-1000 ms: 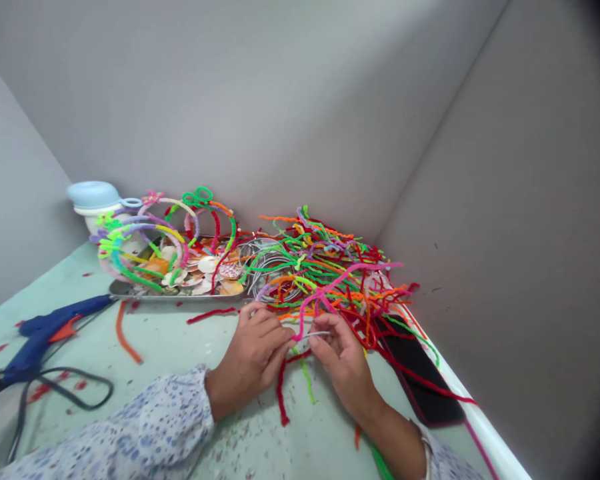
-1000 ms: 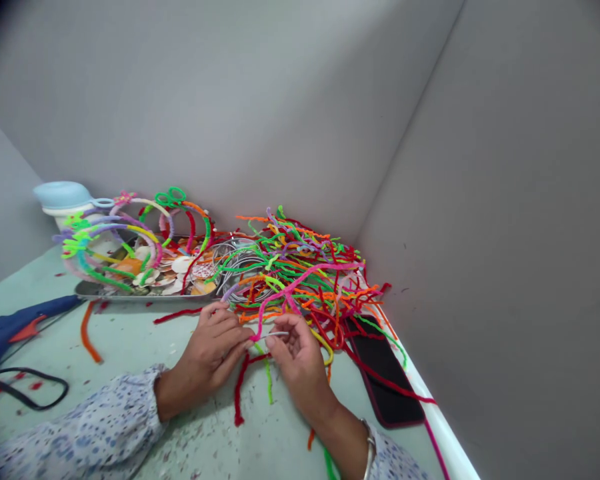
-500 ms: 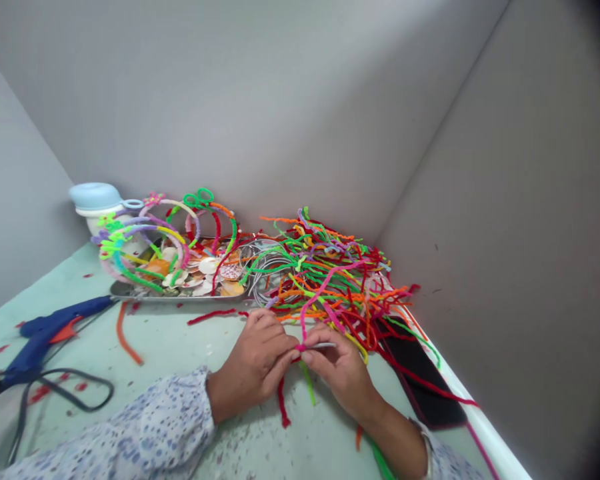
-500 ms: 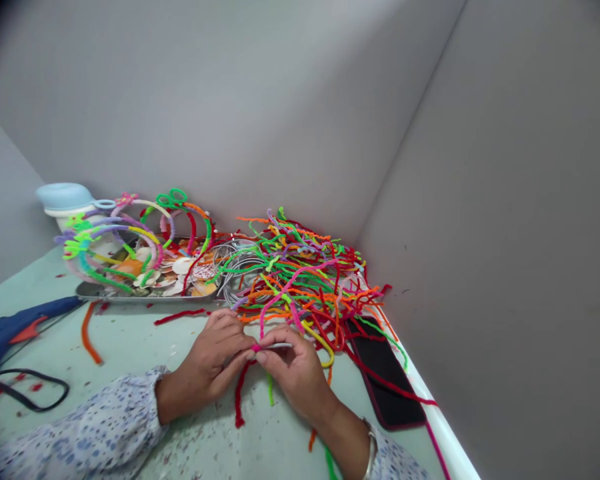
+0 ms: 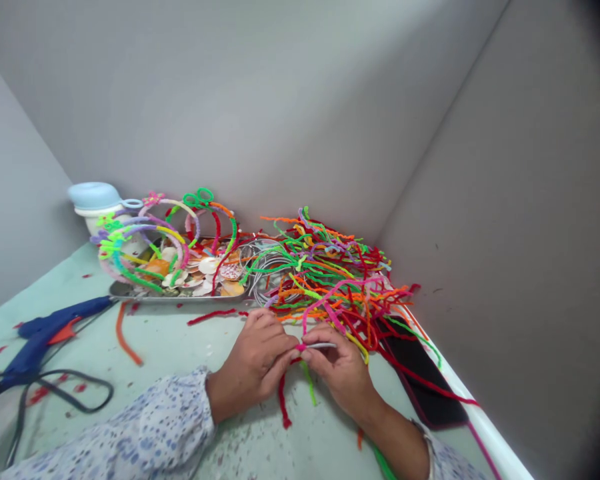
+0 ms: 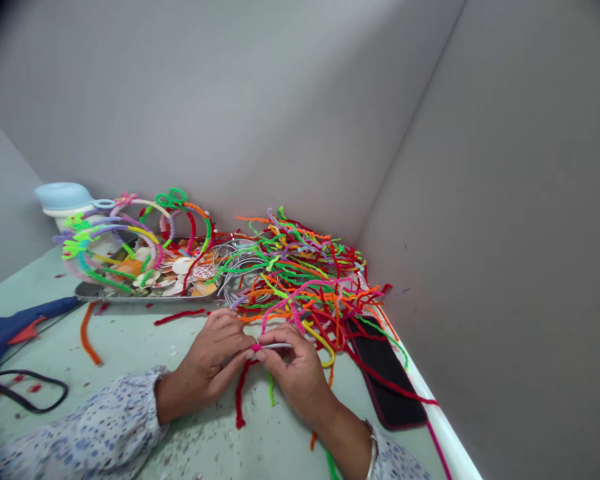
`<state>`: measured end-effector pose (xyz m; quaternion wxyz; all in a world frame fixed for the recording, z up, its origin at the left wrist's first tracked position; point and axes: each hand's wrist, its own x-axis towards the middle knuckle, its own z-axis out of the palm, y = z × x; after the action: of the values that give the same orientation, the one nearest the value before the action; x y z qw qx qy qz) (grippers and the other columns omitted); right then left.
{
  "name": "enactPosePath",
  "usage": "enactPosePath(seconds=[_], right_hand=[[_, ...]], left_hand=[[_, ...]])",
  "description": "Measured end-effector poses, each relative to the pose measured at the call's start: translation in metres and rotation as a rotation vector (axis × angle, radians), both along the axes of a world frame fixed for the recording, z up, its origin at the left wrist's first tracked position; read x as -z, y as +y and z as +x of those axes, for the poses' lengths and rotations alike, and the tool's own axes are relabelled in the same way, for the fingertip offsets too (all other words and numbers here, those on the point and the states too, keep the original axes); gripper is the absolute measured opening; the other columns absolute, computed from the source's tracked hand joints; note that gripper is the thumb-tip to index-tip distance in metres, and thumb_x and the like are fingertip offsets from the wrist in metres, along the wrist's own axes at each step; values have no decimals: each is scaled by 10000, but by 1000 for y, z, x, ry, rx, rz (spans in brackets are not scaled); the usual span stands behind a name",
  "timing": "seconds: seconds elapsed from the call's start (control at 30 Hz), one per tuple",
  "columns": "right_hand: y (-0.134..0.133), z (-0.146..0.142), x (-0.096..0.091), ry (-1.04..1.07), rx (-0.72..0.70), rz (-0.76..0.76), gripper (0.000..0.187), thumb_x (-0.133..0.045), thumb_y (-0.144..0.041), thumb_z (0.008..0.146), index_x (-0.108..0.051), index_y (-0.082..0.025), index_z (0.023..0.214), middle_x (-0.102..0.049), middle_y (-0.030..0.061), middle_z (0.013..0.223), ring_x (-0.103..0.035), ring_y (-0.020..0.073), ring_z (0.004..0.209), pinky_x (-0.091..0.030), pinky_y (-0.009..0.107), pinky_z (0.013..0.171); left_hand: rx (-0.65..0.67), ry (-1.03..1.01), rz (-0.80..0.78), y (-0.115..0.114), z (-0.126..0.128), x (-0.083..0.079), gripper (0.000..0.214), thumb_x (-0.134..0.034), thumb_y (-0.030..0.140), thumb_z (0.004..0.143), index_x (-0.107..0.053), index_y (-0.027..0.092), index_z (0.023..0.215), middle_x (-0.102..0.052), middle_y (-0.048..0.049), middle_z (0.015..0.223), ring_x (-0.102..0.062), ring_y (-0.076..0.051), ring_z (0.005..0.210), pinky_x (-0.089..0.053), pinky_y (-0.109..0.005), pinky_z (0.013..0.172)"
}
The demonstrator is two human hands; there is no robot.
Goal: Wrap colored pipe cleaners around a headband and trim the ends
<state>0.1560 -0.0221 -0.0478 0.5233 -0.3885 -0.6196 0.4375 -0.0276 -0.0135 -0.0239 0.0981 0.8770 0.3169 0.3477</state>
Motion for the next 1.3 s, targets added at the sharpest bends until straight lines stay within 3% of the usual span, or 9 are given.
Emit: enactPosePath(seconds=[0.4, 0.73, 1.03, 1.3], right_hand=[[1, 1, 5, 38, -14, -92, 113, -708, -316, 772, -704, -235, 850, -602, 19, 851, -568, 142, 693, -471, 249, 579], [-2, 0, -8, -3, -8, -161, 149, -712, -343, 748, -678, -198, 756, -544, -16, 691, -473, 93, 501, -391, 225, 463], [-1, -1, -1, -19, 35, -113, 152, -673, -353, 786, -651, -210, 832, -584, 5, 781, -500, 111, 556, -426, 235, 513], [-4, 2, -3, -42, -12, -115, 140, -613, -340, 850, -627, -203, 824, -516, -27, 667, -444, 104, 535, -378, 229, 511]], left_hand=[[-21, -15, 37, -1, 1, 0, 170, -468, 168, 908, -636, 188, 912, -578, -28, 716, -489, -189, 790, -366, -407, 846], [-33, -3, 41, -2, 1, 1, 189, -450, 174, 911, -638, 192, 899, -590, -33, 717, -493, -195, 791, -370, -417, 850], [-55, -25, 39, -2, 2, -1, 176, -467, 182, 913, -641, 185, 887, -596, -32, 718, -487, -187, 774, -368, -407, 828], [-65, -13, 49, -2, 3, -2, 183, -461, 182, 915, -640, 183, 874, -593, -30, 706, -480, -182, 755, -370, -405, 823]])
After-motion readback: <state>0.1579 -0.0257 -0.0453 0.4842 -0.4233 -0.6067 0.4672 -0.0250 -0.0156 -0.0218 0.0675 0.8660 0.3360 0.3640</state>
